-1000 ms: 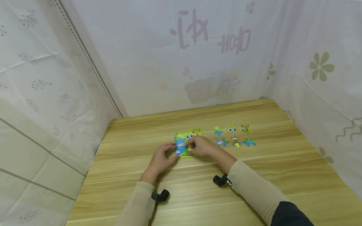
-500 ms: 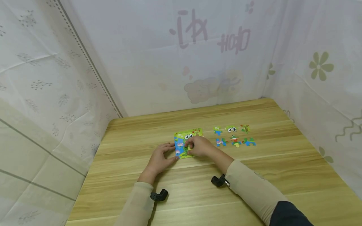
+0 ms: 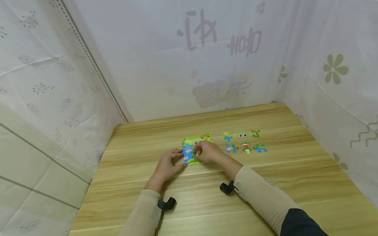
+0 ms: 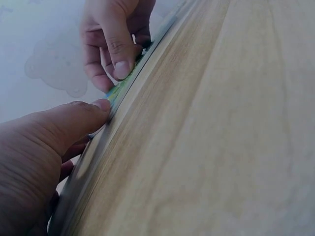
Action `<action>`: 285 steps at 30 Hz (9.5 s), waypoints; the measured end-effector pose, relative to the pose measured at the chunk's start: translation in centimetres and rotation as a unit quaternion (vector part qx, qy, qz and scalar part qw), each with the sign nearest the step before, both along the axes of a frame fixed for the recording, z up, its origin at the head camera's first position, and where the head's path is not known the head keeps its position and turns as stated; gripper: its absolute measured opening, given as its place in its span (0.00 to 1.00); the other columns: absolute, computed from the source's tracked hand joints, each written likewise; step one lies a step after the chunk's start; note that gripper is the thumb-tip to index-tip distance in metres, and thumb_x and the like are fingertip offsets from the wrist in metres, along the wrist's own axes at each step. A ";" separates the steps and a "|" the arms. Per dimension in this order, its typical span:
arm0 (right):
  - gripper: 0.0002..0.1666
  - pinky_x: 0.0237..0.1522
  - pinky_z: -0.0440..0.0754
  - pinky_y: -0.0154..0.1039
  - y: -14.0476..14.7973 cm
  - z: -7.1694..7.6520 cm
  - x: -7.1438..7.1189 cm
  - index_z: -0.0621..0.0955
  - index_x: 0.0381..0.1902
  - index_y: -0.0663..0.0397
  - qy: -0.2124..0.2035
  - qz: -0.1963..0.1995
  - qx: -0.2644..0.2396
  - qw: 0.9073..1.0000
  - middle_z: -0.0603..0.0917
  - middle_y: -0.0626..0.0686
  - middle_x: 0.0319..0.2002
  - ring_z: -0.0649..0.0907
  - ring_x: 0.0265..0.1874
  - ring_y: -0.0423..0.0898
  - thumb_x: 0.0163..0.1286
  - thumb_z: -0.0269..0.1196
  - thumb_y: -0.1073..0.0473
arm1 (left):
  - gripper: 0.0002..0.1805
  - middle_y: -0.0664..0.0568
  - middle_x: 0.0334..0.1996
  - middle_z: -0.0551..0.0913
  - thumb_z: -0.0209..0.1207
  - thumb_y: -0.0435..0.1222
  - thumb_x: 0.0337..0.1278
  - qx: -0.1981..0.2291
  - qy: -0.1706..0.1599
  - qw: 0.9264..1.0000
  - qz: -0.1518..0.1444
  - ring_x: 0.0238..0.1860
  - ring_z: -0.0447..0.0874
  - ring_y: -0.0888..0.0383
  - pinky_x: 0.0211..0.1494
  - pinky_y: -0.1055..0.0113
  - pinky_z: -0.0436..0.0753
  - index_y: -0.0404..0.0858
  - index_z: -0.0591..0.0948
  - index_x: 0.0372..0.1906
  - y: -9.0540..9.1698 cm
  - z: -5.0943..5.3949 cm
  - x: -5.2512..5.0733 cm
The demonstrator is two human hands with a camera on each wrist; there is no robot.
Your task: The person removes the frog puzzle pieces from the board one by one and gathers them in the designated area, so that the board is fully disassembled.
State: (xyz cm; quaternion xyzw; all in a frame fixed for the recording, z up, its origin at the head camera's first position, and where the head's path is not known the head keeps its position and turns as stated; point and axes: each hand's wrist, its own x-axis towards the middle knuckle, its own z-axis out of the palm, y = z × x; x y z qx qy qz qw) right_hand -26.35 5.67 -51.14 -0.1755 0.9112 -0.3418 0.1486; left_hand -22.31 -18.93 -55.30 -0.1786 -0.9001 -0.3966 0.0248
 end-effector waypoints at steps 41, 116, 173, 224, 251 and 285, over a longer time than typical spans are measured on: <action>0.03 0.39 0.80 0.39 -0.4 -0.6 0.2 0.86 0.40 0.45 0.076 -0.004 0.053 0.996 0.82 0.40 0.31 0.80 0.32 0.40 0.70 0.70 0.57 | 0.26 0.54 0.67 0.80 0.77 0.41 0.57 0.008 -0.006 1.000 0.004 0.75 0.68 0.53 0.78 0.54 0.66 0.38 0.87 0.60 0.1 0.2 0.1; 0.04 0.39 0.84 0.38 0.4 0.5 0.0 0.91 0.41 0.45 0.132 0.027 0.121 0.983 0.88 0.41 0.39 0.83 0.35 0.38 0.72 0.71 0.54 | 0.26 0.56 0.67 0.80 0.78 0.41 0.57 0.008 0.001 1.000 0.001 0.74 0.68 0.52 0.77 0.53 0.68 0.39 0.87 0.60 0.0 0.0 0.2; 0.03 0.38 0.83 0.41 16.5 0.1 5.4 0.89 0.38 0.41 0.131 -0.002 0.078 0.988 0.85 0.36 0.36 0.82 0.35 0.37 0.69 0.74 0.56 | 0.26 0.57 0.67 0.80 0.78 0.41 0.56 -0.002 -0.004 1.000 0.013 0.74 0.69 0.52 0.78 0.54 0.67 0.39 0.87 0.60 0.2 0.0 0.2; 0.20 0.22 0.76 0.35 9.8 1.1 3.2 0.86 0.56 0.53 0.121 0.028 0.053 0.991 0.82 0.38 0.33 0.76 0.21 0.38 0.69 0.74 0.55 | 0.26 0.56 0.67 0.80 0.78 0.41 0.55 0.000 0.002 1.000 0.011 0.74 0.69 0.50 0.78 0.52 0.67 0.39 0.87 0.60 0.2 -0.1 0.2; 0.29 0.28 0.75 0.36 3.7 0.0 0.6 0.83 0.66 0.49 0.064 0.068 0.064 0.994 0.79 0.44 0.27 0.76 0.25 0.41 0.69 0.74 0.53 | 0.26 0.58 0.67 0.79 0.78 0.41 0.55 -0.002 0.005 1.000 0.012 0.74 0.70 0.51 0.76 0.51 0.69 0.41 0.87 0.60 0.2 -0.3 0.2; 0.22 0.34 0.77 0.39 3.1 0.1 0.9 0.84 0.58 0.46 0.066 0.056 0.077 0.993 0.78 0.44 0.28 0.77 0.27 0.43 0.67 0.76 0.54 | 0.24 0.55 0.66 0.80 0.78 0.40 0.55 0.011 0.002 1.000 0.012 0.73 0.70 0.50 0.75 0.55 0.72 0.40 0.88 0.57 0.2 -0.2 0.2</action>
